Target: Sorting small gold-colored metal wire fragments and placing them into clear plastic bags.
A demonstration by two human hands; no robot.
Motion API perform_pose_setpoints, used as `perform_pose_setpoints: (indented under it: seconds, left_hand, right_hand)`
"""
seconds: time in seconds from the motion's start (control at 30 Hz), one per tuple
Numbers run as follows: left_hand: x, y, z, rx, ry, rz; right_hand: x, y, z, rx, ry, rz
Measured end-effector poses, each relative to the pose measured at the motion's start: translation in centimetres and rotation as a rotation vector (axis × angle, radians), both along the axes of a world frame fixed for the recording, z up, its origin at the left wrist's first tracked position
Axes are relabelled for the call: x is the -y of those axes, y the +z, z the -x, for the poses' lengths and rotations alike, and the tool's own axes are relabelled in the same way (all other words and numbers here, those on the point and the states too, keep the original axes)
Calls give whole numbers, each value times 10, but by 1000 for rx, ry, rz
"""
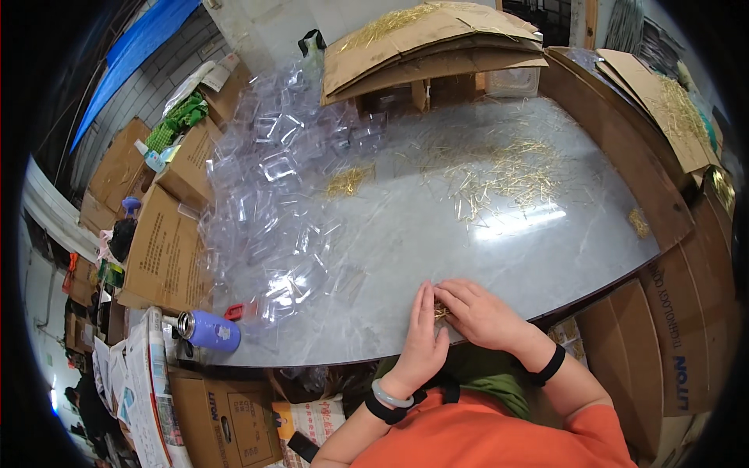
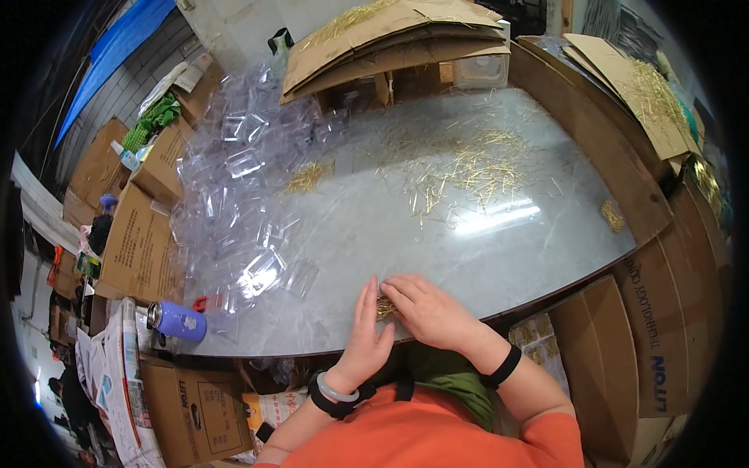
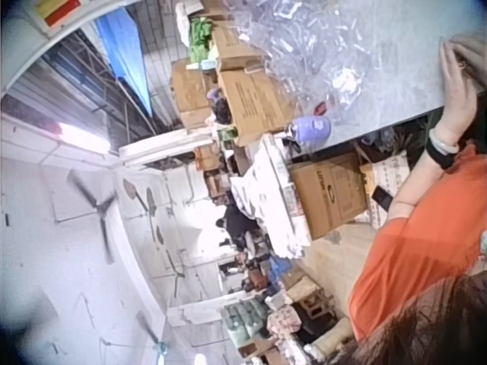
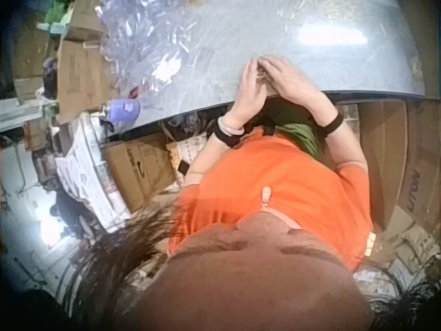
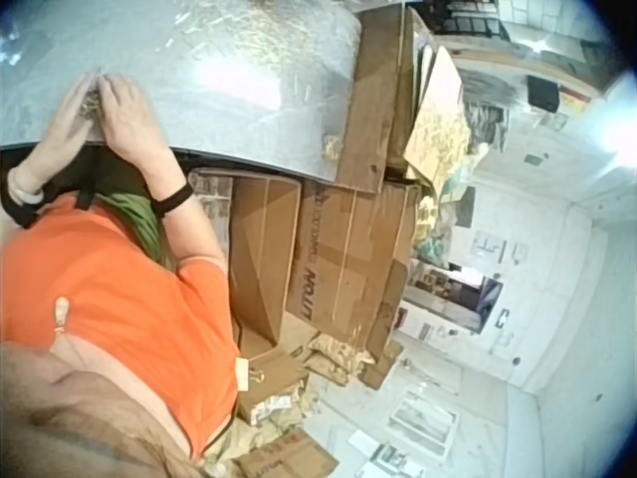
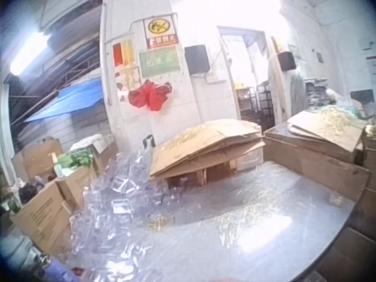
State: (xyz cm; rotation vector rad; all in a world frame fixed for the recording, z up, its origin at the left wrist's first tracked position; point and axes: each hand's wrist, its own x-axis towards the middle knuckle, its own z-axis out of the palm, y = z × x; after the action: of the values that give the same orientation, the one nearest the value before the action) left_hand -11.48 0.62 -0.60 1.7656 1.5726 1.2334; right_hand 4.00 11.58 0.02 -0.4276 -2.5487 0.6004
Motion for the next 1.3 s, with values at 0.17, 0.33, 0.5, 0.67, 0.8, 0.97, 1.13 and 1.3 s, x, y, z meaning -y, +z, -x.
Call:
perform_pose_setpoints:
  seconds: [0.17, 0.33, 0.5, 0.67, 0.8, 0.97, 1.13, 1.3]
  left_hand:
    - [-5, 1, 20, -328, -99, 26]
    - [-13, 5, 33, -311, -217, 93]
    - [-20, 12, 36, -389, -320, 143]
    - [-19, 5, 31, -405, -235, 106]
    - [-14, 8, 27, -419, -165, 54]
    - [-19, 7, 17, -419, -133, -11]
    - [-22, 3, 12, -469, -141, -21]
    - [-20, 8, 10, -442, -139, -25]
  right_hand:
    - [-6, 10, -18, -32, -72, 48]
    - [-18, 22, -38, 118, -10, 95]
    - [-10, 16, -26, 150, -78, 12]
    - [-1, -2, -14, 28, -240, 11]
    - [10, 19, -21, -137, -343, 144]
    - [22, 14, -48, -31, -476, -40]
    - [18, -1, -40, -130, -504, -144]
    - [16, 0, -27, -148, -471, -111]
